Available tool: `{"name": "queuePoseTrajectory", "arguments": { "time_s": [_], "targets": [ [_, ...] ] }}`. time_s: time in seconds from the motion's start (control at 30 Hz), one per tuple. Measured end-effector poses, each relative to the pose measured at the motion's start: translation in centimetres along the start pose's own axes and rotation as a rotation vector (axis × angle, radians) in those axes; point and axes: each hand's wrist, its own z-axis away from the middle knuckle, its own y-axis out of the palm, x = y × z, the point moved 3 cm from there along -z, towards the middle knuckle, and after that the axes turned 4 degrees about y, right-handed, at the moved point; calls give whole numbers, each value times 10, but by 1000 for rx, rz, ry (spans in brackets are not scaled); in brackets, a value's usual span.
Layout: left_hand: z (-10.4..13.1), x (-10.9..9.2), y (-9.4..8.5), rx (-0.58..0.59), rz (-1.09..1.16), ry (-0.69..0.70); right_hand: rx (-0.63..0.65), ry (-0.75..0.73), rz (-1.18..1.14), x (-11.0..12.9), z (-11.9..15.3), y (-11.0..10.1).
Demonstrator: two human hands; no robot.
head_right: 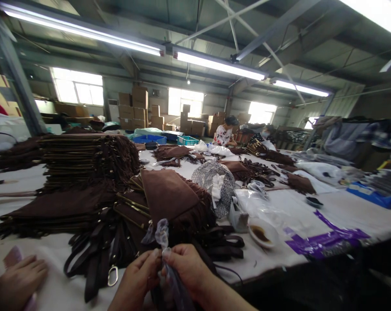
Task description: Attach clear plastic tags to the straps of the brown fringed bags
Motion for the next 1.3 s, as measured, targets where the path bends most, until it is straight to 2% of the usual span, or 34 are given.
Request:
{"name": "queuePoseTrajectory", "arguments": {
  "time_s": [0.07,0.17,0.3,0.47,0.7,0.8,0.9,0.97,1.07,1.13,1.3],
  "targets": [
    [2,-1,7,21,42,16,-4,-15,4,1,1,1],
    [0,0,12,-15,52,14,-20,-47,41,4,2,1],
    [-5,6,10,-61,67,-32,-47,-42,56,3,0,1],
    [-8,12,7,-67,19,35,-54,-20,14,-1,-1,2],
    [3,9,14,-83,171,-36,-20,3,-79,-3,-1,3],
    [8,5,16,-99,144,-23,-32,-1,-81,-4,-2,3],
    [8,-1,11,-136,-51,82,-59,-22,25,-1,-3,2],
    [6,-7,7,-148,-269,211,-73,-74,173,5,-2,2],
    [5,-19,3,-137,-595,498,-105,-206,443,17,1,4],
    [5,-23,4,-123,-736,673,-157,-299,634,23,5,5],
    [6,-25,13,-166,-983,946,-371,-599,1174,22,12,7]
  ]
}}
